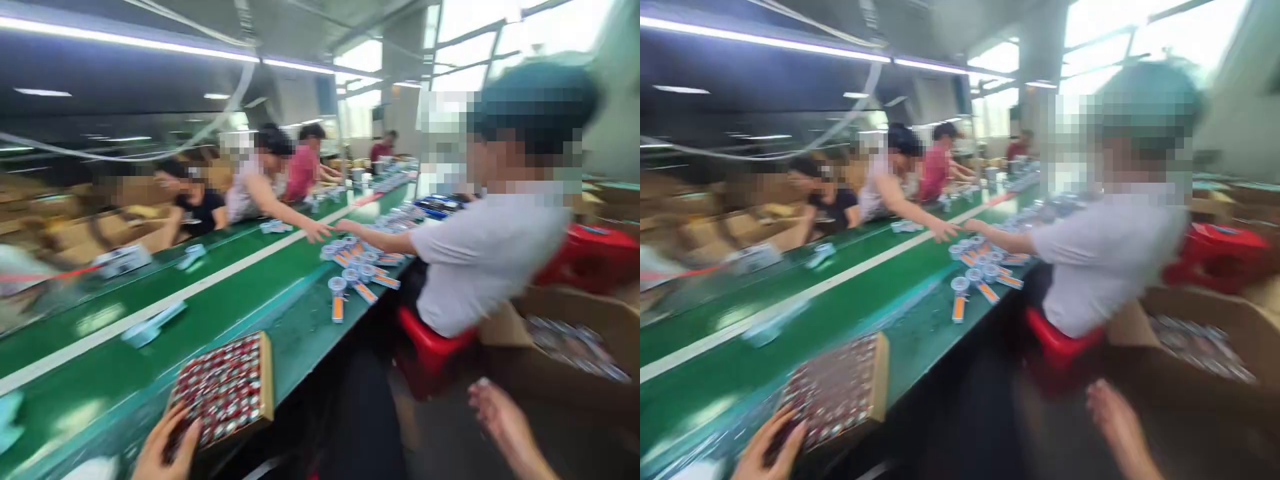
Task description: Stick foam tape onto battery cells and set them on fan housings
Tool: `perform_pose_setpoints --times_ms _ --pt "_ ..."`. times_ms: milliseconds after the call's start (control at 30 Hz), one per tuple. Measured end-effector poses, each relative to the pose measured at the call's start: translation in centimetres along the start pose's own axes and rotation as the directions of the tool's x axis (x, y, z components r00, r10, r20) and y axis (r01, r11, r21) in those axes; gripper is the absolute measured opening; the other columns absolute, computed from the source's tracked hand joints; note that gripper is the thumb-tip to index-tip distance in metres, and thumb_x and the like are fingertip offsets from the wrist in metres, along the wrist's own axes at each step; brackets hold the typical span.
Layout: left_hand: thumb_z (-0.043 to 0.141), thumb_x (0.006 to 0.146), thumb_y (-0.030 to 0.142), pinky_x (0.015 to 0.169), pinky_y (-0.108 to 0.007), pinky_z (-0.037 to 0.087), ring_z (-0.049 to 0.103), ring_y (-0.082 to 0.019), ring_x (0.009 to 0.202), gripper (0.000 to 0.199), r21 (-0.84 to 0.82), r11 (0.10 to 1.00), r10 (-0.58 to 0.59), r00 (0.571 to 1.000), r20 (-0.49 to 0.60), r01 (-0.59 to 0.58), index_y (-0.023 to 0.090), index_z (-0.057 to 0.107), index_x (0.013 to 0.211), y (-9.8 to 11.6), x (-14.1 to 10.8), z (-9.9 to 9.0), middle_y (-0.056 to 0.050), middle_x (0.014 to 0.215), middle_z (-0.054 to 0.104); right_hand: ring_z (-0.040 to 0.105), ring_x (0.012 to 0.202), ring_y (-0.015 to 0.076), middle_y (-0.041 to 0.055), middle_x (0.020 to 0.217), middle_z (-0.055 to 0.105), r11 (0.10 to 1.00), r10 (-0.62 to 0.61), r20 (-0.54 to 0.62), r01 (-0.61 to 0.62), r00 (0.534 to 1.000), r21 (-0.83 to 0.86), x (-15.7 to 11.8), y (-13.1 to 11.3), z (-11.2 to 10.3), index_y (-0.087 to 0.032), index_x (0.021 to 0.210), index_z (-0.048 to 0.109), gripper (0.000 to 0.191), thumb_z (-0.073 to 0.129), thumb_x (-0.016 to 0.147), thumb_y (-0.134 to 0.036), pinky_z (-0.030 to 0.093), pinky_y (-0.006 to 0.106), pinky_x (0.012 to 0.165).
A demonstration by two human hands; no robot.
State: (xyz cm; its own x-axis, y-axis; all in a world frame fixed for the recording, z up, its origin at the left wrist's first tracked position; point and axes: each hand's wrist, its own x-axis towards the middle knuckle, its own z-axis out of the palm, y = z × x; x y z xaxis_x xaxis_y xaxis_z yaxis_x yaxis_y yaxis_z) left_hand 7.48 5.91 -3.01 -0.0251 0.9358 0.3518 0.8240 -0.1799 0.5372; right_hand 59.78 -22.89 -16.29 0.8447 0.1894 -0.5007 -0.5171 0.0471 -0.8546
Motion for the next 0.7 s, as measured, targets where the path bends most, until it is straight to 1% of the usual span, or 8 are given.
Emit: perform_pose_setpoints --times_ms 100,167,300,367,433,567,633,700 --pt "0.060 0.080 0.067 0.116 -0.060 0.044 0.064 -0.036 0.124 0.048 -0.148 0.988 0.021 0.986 -0.164 -0.045 0.025 0.072 0.098 -1.1 -1.7 -0.1 -0.009 0.128 0.072 0.072 0.068 0.0355 0.0164 0.080 0.075 0.938 0.059 0.491 0.121 0.869 -0.326 -7.4 11.6 8.8 -0.020 0.077 0.075 0.074 0.083 0.034 -0.080 0.058 0.043 0.056" --pt "0.058 0.088 0.058 0.115 -0.058 0.045 0.064 -0.034 0.124 0.042 -0.176 0.983 0.026 0.981 -0.192 -0.060 0.021 0.071 0.104 -0.5 -3.2 0.9 -0.013 0.128 0.070 0.073 0.087 0.0363 0.0159 0.091 0.077 0.881 0.030 0.639 0.281 0.769 -0.380 -11.3 15.3 11.9 -0.018 0.086 0.077 0.080 0.076 0.046 -0.087 0.062 0.044 0.075" --pt "0.056 0.095 0.050 0.119 -0.043 0.045 0.057 -0.025 0.136 0.050 -0.171 0.982 0.071 0.997 -0.039 -0.077 0.021 0.059 0.136 -0.7 -6.7 0.0 -0.011 0.146 0.061 0.073 0.092 0.0319 0.0126 0.102 0.077 0.763 0.049 0.885 0.555 0.463 -0.332 -15.2 13.7 15.9 -0.018 0.112 0.075 0.070 0.067 0.078 -0.079 0.061 0.043 0.090" --pt "0.050 0.099 0.049 0.118 -0.040 0.045 0.056 -0.023 0.138 0.056 -0.132 0.990 0.052 0.996 0.070 -0.042 0.020 0.051 0.148 -3.2 -7.4 -2.9 -0.012 0.151 0.058 0.072 0.100 0.0323 0.0124 0.107 0.077 0.684 0.070 0.952 0.680 0.298 -0.264 -16.2 11.7 18.1 -0.020 0.113 0.076 0.059 0.069 0.085 -0.071 0.057 0.044 0.098" --pt "0.045 0.101 0.046 0.121 -0.045 0.041 0.055 -0.026 0.138 0.053 -0.068 0.998 -0.004 0.992 0.128 0.013 0.018 0.056 0.144 -7.3 -7.4 -7.0 -0.014 0.147 0.061 0.071 0.103 0.0323 0.0126 0.109 0.076 0.633 0.093 0.976 0.745 0.197 -0.210 -17.4 10.3 19.6 -0.021 0.110 0.076 0.051 0.068 0.089 -0.066 0.055 0.043 0.099" --pt "0.066 0.084 0.045 0.126 -0.056 0.029 0.048 -0.036 0.143 0.053 0.016 0.999 -0.039 0.971 0.236 0.037 0.021 0.071 0.130 -16.2 -6.2 -14.6 -0.011 0.143 0.065 0.069 0.079 0.0276 0.0112 0.087 0.073 0.633 -0.007 0.980 0.760 0.196 -0.148 -21.8 9.8 19.5 -0.021 0.094 0.072 0.042 0.063 0.094 -0.062 0.058 0.037 0.077" --pt "0.068 0.082 0.043 0.124 -0.056 0.034 0.049 -0.037 0.141 0.054 0.057 0.998 -0.011 0.945 0.327 -0.008 0.024 0.071 0.132 -18.9 -5.3 -16.0 -0.009 0.144 0.065 0.065 0.068 0.0253 0.0098 0.077 0.069 0.642 -0.129 0.963 0.760 0.236 -0.100 -24.9 10.6 18.8 -0.022 0.090 0.072 0.040 0.062 0.095 -0.061 0.056 0.036 0.069" --pt "0.060 0.088 0.042 0.119 -0.055 0.041 0.055 -0.036 0.135 0.047 0.122 0.987 0.056 0.939 0.340 -0.104 0.026 0.072 0.131 -19.6 -4.6 -15.9 -0.008 0.140 0.068 0.063 0.066 0.0247 0.0103 0.078 0.068 0.675 -0.136 0.968 0.735 0.212 -0.066 -28.5 12.0 18.9 -0.023 0.091 0.073 0.042 0.061 0.094 -0.063 0.055 0.037 0.066"
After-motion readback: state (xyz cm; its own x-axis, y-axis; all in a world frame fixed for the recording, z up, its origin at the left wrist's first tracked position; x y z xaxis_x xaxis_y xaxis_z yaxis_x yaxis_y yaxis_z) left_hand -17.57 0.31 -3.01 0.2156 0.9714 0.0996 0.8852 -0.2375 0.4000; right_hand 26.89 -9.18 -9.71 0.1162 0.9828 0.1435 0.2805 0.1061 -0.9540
